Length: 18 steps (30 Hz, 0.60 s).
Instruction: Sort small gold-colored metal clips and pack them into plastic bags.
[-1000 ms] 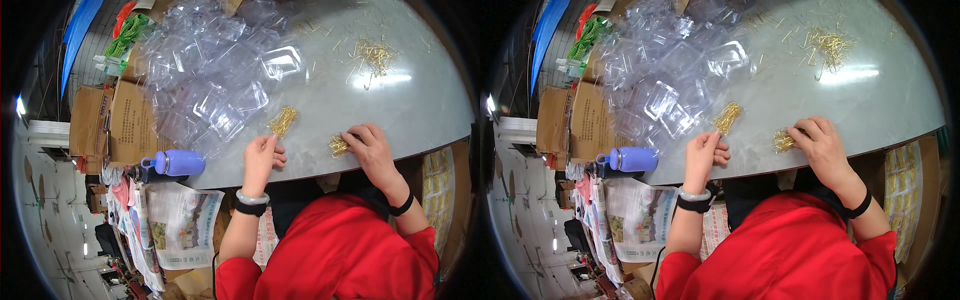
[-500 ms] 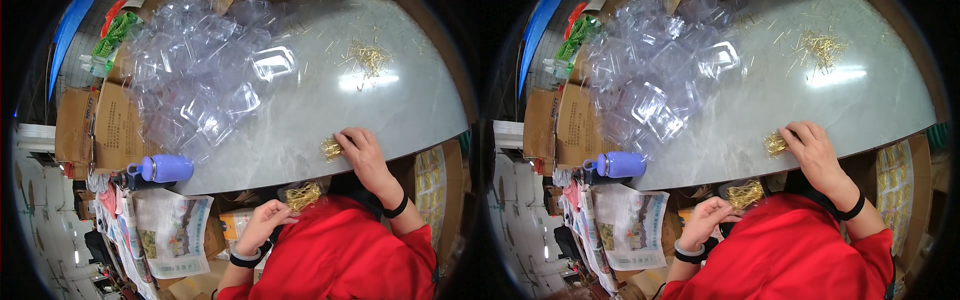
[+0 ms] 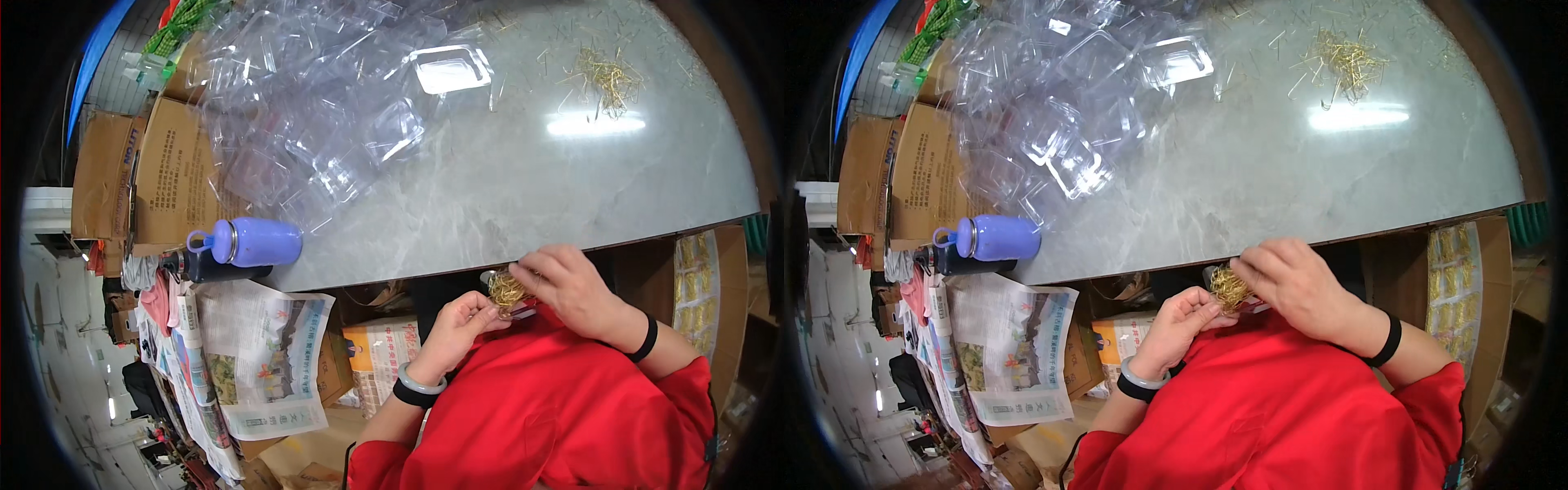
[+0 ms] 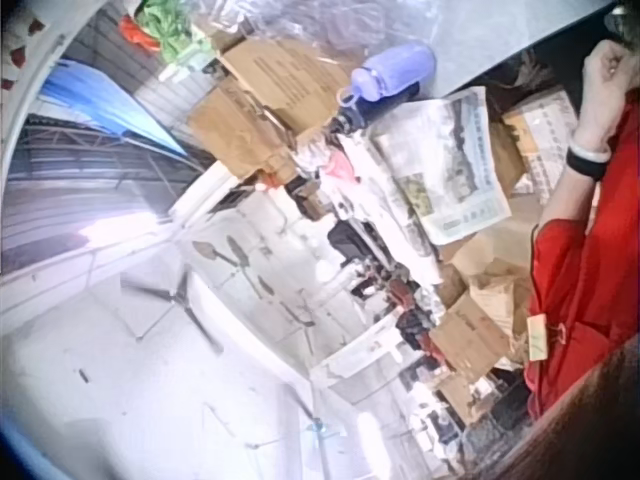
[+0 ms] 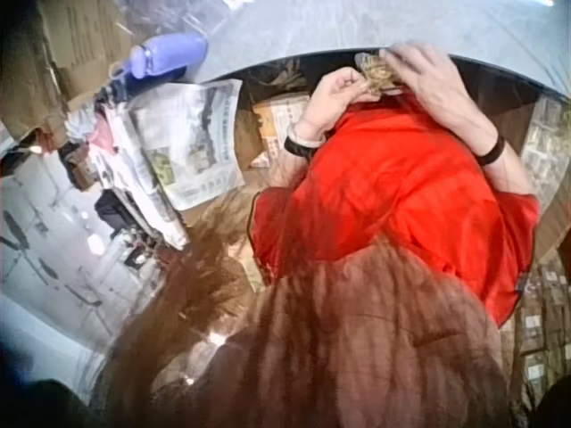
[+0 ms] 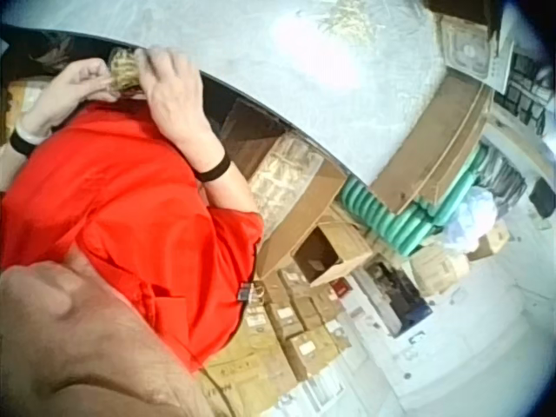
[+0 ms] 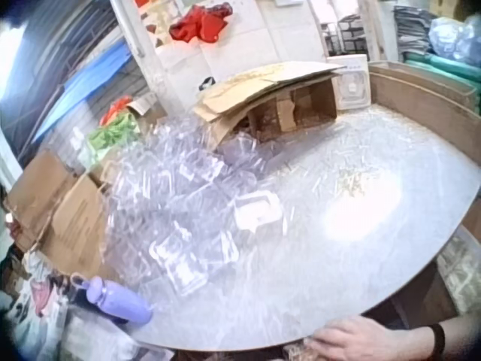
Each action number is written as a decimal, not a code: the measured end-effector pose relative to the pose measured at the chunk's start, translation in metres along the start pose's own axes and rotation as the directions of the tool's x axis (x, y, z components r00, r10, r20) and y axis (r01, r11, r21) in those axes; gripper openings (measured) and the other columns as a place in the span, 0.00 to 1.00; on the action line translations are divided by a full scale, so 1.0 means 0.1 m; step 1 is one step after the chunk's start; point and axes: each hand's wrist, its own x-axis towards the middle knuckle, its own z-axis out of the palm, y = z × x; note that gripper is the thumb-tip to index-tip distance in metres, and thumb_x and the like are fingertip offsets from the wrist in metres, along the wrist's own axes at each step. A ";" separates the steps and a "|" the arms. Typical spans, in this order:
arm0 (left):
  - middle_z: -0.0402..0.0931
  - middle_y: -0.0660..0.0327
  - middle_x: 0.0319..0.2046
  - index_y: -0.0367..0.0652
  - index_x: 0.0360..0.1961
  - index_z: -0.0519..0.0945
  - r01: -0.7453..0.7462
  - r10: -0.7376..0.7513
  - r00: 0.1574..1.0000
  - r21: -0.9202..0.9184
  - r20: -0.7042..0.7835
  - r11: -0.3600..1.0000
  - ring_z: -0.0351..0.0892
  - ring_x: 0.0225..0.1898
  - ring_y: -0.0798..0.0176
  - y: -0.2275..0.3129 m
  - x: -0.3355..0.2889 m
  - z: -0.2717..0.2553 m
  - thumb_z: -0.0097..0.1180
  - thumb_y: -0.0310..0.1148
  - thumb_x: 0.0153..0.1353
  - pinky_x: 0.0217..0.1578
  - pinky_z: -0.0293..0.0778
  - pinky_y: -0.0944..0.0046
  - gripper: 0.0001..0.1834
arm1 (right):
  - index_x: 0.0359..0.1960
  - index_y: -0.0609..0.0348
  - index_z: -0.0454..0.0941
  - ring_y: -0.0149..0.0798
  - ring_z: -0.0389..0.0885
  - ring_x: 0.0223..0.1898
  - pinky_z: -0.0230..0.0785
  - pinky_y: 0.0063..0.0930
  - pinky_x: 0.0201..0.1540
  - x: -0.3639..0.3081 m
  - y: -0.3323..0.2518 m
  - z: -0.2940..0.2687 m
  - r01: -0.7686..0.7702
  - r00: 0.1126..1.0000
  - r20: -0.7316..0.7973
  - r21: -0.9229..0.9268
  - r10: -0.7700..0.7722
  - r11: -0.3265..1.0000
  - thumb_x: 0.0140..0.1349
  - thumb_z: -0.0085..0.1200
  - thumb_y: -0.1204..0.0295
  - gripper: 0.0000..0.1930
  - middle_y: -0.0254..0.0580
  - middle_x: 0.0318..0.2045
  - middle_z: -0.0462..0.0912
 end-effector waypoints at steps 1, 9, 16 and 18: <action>0.79 0.55 0.46 0.31 0.45 0.75 0.003 -0.003 1.000 -0.014 -0.001 1.000 0.84 0.50 0.60 0.01 -0.02 0.02 0.50 0.26 0.76 0.57 0.81 0.58 0.07 | 0.58 0.60 0.78 0.44 0.74 0.54 0.69 0.38 0.58 -0.05 -0.04 0.04 0.008 1.000 0.024 0.029 -0.008 1.000 0.59 0.55 0.71 0.23 0.41 0.53 0.76; 0.80 0.56 0.43 0.32 0.45 0.74 -0.115 0.113 0.993 0.213 0.021 0.970 0.84 0.47 0.62 0.36 -0.27 0.18 0.48 0.28 0.77 0.53 0.81 0.61 0.08 | 0.59 0.58 0.78 0.44 0.75 0.53 0.69 0.39 0.57 0.01 -0.14 -0.10 0.035 0.991 -0.131 0.069 -0.026 0.997 0.58 0.58 0.74 0.24 0.42 0.52 0.78; 0.79 0.53 0.34 0.35 0.39 0.75 -0.327 0.498 0.867 0.749 -0.005 0.576 0.81 0.33 0.60 0.80 0.47 0.27 0.52 0.30 0.74 0.36 0.75 0.61 0.08 | 0.55 0.58 0.79 0.51 0.76 0.54 0.69 0.43 0.58 0.44 0.23 -0.05 -0.156 0.922 -0.367 -0.057 0.124 0.986 0.54 0.57 0.80 0.24 0.44 0.53 0.78; 0.79 0.52 0.34 0.36 0.36 0.76 -0.258 0.653 0.755 0.938 0.047 0.231 0.81 0.33 0.56 0.80 0.57 0.33 0.55 0.30 0.72 0.36 0.73 0.56 0.08 | 0.55 0.59 0.79 0.51 0.76 0.54 0.69 0.44 0.59 0.42 0.32 0.03 -0.194 0.914 -0.373 -0.064 0.156 0.979 0.54 0.56 0.80 0.23 0.45 0.53 0.78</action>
